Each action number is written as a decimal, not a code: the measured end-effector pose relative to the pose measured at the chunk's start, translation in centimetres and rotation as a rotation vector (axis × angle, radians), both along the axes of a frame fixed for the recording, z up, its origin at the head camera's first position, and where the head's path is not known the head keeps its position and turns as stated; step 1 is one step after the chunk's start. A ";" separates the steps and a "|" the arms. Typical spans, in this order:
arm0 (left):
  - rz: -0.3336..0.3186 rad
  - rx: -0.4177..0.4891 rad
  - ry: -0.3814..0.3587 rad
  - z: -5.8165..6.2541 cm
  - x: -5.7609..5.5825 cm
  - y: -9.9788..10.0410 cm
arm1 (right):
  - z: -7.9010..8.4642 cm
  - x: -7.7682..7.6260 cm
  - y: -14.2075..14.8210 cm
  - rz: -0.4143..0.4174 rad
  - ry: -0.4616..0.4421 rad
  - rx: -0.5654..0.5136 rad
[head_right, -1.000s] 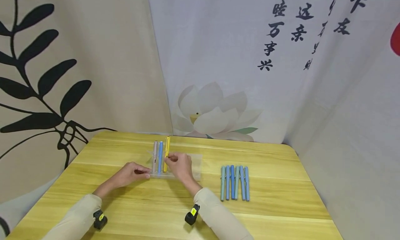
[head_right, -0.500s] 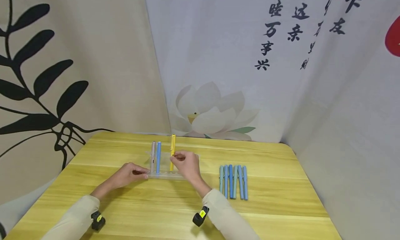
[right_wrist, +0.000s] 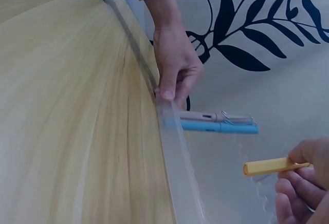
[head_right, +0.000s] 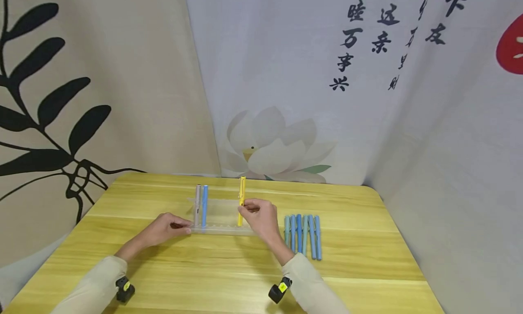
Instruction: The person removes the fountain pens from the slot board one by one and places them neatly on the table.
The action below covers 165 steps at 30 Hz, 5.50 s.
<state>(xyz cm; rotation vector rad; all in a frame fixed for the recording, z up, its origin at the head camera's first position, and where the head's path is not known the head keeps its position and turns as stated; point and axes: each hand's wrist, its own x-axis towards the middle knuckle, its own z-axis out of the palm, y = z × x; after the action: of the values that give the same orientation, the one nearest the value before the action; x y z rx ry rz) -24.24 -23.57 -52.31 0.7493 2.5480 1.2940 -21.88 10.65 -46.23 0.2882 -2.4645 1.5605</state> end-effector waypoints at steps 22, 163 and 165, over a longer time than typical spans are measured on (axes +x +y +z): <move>0.006 -0.017 -0.001 0.1 0.0 0.0 | -0.9 1.3 8.5 -0.156 -0.005 0.037; 0.014 -0.032 0.017 0.0 0.3 0.2 | -0.3 -0.1 3.7 0.112 0.000 0.070; 0.016 -0.035 0.022 0.0 0.3 0.3 | -0.3 -0.3 2.8 0.127 0.002 0.062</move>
<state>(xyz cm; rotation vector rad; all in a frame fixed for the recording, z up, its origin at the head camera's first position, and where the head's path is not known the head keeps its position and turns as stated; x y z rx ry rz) -23.91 -23.29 -52.29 0.7426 2.5922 1.2493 -22.16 13.44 -46.56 0.4645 -2.5416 1.5309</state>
